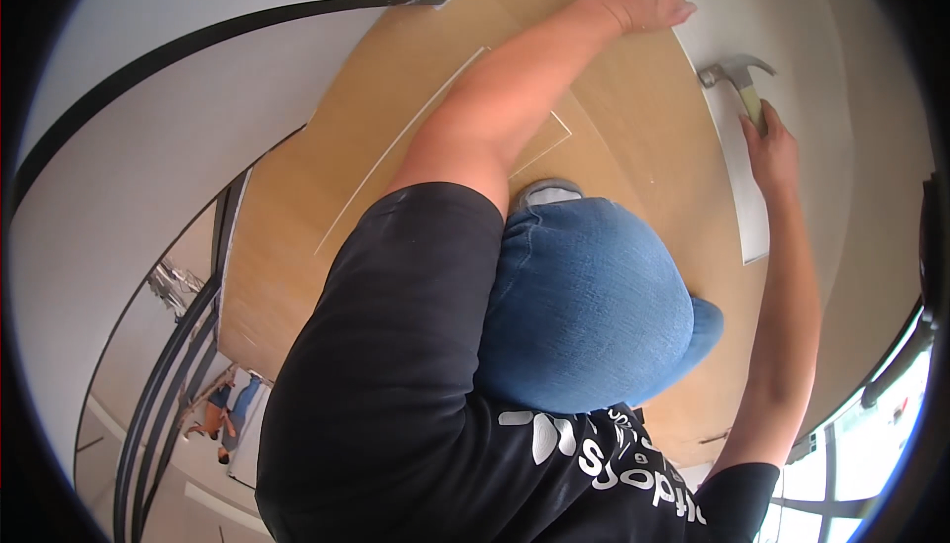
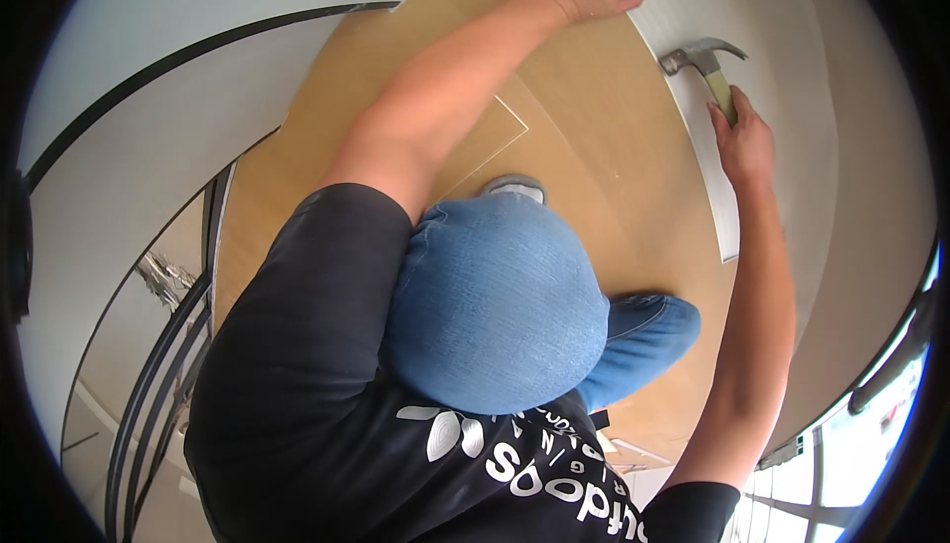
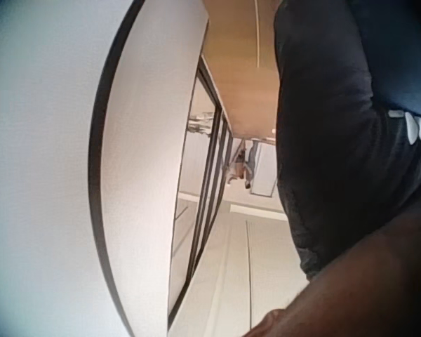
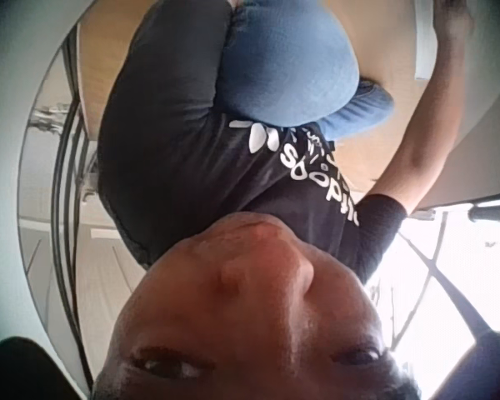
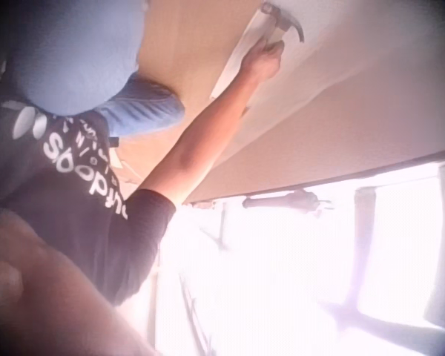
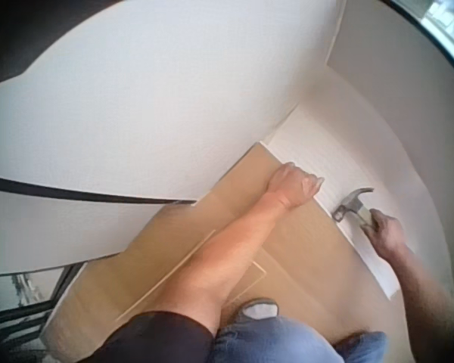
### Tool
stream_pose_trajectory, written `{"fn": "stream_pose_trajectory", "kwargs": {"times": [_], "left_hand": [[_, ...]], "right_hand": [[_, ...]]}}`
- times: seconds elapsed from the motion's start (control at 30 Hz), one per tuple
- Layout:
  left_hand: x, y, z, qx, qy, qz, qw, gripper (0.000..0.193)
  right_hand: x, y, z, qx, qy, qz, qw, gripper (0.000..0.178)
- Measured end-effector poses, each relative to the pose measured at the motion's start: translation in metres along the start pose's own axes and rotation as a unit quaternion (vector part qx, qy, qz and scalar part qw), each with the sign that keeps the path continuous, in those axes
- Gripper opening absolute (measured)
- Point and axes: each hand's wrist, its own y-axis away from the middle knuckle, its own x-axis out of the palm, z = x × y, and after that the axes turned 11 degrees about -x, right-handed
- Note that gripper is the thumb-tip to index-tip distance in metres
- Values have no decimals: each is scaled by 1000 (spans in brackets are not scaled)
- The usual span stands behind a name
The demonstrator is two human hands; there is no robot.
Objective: The person positions wooden floor panels against the wall, taps them into place with a hammer, and applies a white adhesive trim strip along the base of the wall, trimming it to length with a utility knife.
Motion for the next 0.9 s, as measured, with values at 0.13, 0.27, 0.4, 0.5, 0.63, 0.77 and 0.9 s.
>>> {"fn": "stream_pose_trajectory", "kwargs": {"times": [0.13,0.27,0.4,0.5,0.63,0.77,0.9], "left_hand": [[15,-4,3,-20,18,-27,999,54],[19,-1,5,-4,16,-28,999,54],[14,-3,4,6,8,-33,999,56],[23,2,4,0,26,-75,997,56],[26,2,3,12,-29,-47,998,54],[23,3,3,27,-1,-105,994,51],[22,4,7,37,-25,-91,995,47]], "right_hand": [[3,-3,-1,-13,-16,-12,1000,48],[3,-2,10,1,5,11,1000,47],[7,2,9,18,16,5,1000,46],[3,-1,10,16,10,10,1000,46],[5,-9,15,75,-13,6,997,48],[6,-16,14,25,18,1,1000,51],[-10,-27,29,46,-18,2,999,54]]}}
